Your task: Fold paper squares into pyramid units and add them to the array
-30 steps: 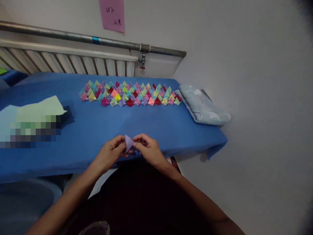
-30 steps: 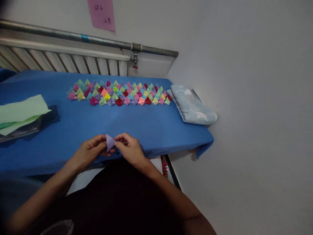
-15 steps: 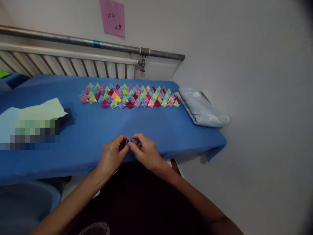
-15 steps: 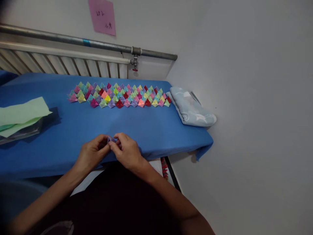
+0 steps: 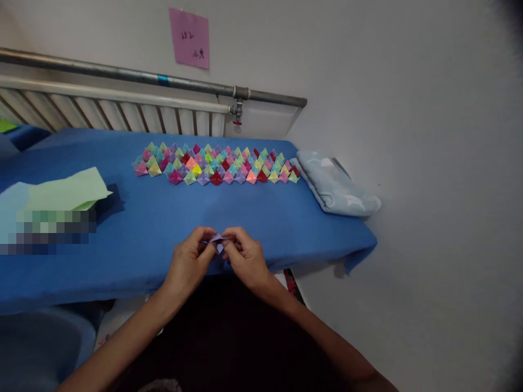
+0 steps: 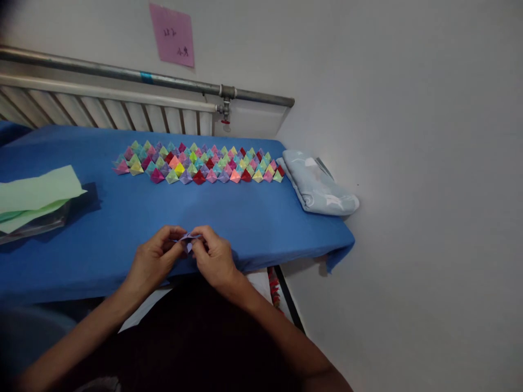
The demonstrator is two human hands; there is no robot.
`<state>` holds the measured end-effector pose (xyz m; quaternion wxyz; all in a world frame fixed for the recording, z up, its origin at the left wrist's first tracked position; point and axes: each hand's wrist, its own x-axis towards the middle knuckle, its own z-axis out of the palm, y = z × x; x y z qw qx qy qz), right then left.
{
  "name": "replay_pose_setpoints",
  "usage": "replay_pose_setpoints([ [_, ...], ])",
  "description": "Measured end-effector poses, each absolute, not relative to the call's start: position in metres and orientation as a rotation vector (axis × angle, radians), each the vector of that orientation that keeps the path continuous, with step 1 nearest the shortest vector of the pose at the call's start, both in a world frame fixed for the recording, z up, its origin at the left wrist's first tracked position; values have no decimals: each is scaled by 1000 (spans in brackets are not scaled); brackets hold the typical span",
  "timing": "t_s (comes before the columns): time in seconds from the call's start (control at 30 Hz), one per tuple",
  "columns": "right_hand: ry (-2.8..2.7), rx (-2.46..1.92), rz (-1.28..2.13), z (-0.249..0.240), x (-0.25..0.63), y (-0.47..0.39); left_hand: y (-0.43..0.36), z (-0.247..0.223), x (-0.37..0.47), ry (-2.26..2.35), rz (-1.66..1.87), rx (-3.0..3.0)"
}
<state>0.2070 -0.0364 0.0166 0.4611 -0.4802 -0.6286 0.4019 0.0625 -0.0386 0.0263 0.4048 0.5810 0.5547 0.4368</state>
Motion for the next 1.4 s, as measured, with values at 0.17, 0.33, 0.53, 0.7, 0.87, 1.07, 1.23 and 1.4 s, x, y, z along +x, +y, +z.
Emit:
replay_pose_setpoints([
  [0.17, -1470, -1053, 1050, 14, 210, -40, -39, 34, 63, 1260, 1117, 1195],
  [0.33, -1590, -911, 840, 10, 217, -43, -41, 46, 63, 1167, 1111, 983],
  [0.53, -1838, -825, 480, 12, 227, -46, -45, 47, 59, 1088, 1078, 801],
  [0.7, -1984, -809, 302, 10, 232, -47, -43, 41, 55, 1064, 1085, 764],
  [0.87, -1803, -934, 608, 11, 231, -47, -42, 39, 53, 1114, 1066, 828],
  [1.07, -1368, -1173, 1311, 28, 222, -42, -46, 46, 56, 1184, 972, 974],
  [1.23, -1261, -1186, 1363, 28, 218, -42, -47, 44, 56, 1182, 955, 1028],
  [1.4, -1077, -1202, 1392, 23, 218, -41, -49, 38, 53, 1207, 983, 1109],
])
